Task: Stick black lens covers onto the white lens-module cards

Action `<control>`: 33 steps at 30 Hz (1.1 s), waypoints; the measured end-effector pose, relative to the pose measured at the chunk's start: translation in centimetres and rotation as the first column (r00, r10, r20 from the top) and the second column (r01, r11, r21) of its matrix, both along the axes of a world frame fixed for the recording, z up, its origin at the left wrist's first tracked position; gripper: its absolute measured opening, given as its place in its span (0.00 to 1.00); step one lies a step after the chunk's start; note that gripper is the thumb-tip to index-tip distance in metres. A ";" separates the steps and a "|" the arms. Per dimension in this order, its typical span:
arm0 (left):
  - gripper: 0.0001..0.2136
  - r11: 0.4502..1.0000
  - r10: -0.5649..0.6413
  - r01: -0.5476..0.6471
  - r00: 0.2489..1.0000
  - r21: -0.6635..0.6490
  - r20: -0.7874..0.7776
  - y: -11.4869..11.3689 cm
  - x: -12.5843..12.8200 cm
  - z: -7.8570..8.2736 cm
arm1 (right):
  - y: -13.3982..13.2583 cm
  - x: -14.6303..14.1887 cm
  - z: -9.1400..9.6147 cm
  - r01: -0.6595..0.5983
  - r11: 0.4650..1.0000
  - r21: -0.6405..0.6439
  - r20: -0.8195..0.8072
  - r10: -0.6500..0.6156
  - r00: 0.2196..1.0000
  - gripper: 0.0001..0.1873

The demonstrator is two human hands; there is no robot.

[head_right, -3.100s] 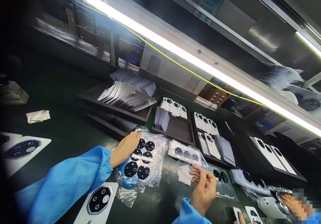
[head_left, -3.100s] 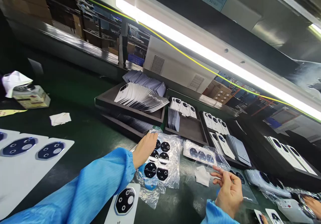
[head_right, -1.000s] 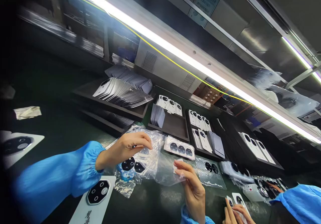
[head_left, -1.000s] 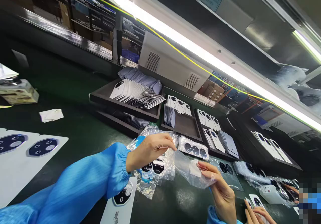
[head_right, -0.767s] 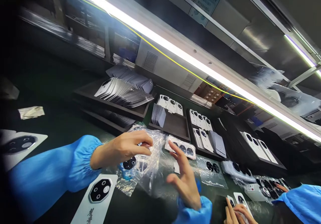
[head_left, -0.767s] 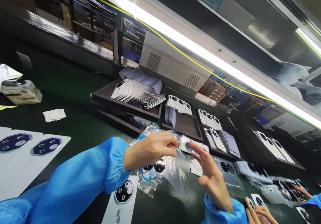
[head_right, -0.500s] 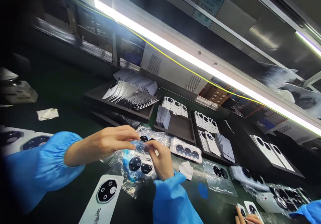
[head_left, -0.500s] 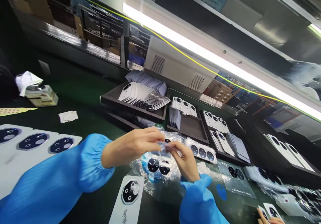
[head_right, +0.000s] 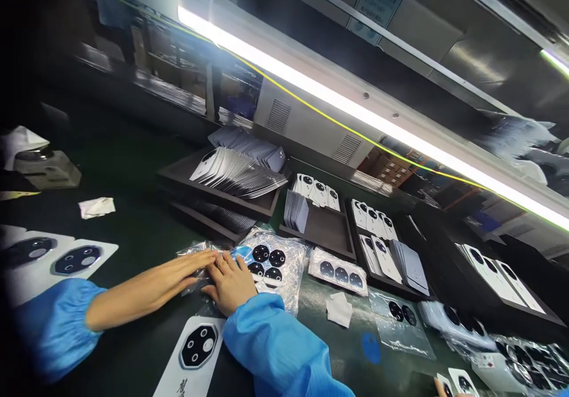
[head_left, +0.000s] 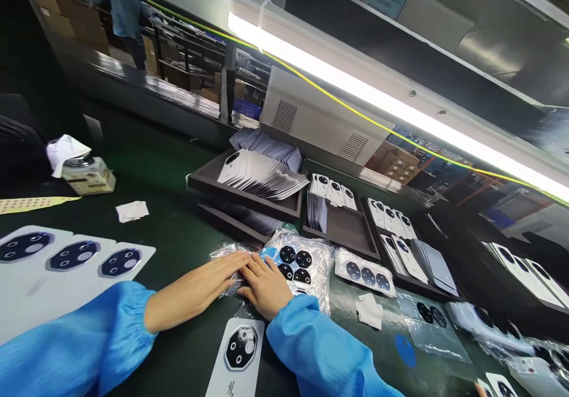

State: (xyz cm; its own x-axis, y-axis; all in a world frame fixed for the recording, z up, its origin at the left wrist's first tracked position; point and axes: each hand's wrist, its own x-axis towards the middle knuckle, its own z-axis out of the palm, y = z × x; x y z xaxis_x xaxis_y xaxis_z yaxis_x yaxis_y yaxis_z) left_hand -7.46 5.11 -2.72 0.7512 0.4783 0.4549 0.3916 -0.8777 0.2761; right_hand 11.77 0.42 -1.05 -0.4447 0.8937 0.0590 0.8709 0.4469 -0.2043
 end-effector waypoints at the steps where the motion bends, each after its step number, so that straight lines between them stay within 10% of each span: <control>1: 0.20 0.999 -0.007 0.008 1.000 0.042 -0.021 0.1 0.3 -1.0 | -0.3 0.5 0.5 0.016 1.000 -0.010 -0.012 -0.016 1.000 0.22; 11: 0.16 0.975 0.055 -0.013 0.981 0.220 -0.186 0.5 1.3 -0.5 | 0.2 11.7 4.8 0.447 0.894 -0.023 -0.006 -0.447 0.894 0.09; 21: 0.15 0.993 0.098 -0.095 0.995 0.075 -0.029 -1.5 -0.4 1.1 | 4.6 8.7 2.0 0.444 0.887 -0.127 0.093 -0.435 0.895 0.12; 33: 0.15 0.989 0.147 -0.149 0.972 -0.004 0.181 -9.6 -1.3 -0.8 | 4.3 7.1 2.6 0.478 0.876 -0.058 0.232 -0.454 0.860 0.16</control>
State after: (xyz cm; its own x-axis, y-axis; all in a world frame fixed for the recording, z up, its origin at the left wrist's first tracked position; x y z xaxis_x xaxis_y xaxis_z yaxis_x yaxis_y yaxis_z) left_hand -8.74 -4.49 -3.48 0.5775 0.5729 0.5816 0.4621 -0.8167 0.3457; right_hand 18.85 4.67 1.55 0.0346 0.9946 -0.0979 0.9991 -0.0370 -0.0228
